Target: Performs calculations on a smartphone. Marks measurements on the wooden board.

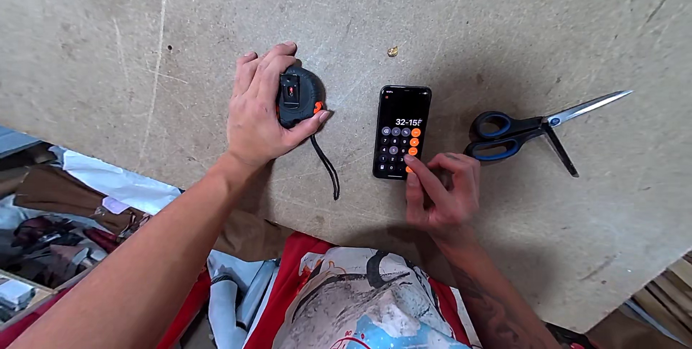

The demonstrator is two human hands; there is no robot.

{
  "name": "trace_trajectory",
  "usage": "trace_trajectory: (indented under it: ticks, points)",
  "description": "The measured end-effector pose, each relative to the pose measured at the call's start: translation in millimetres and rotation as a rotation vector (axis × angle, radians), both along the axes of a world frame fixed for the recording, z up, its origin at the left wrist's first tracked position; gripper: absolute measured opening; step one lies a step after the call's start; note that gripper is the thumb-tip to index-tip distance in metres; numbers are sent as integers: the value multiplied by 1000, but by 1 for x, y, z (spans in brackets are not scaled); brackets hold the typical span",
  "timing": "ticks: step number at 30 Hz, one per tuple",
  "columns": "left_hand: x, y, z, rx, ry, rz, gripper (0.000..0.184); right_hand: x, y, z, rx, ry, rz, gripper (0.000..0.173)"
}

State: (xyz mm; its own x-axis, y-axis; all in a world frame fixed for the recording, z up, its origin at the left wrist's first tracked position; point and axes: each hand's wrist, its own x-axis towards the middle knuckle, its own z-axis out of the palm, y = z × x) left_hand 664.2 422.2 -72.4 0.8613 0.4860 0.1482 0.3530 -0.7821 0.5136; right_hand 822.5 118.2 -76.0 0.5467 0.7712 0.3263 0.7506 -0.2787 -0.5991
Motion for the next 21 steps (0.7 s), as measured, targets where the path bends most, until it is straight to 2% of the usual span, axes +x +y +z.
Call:
trace_trajectory:
  ticks: [4,11,13,17,21]
  points:
    - [0,0,0,-1,-4,-2,80,0,-2,-1,31,9,-74,27]
    - [0,0,0,-10,3,1,82,3,4,-2,-75,102,-87,39]
    - [0,0,0,-7,3,0,82,3,4,-1,-55,125,-89,39]
    - [0,-1,0,-7,0,4,81,5,1,1,116,181,-113,29]
    - [0,-1,1,-11,7,5,81,4,3,2,89,129,-153,22]
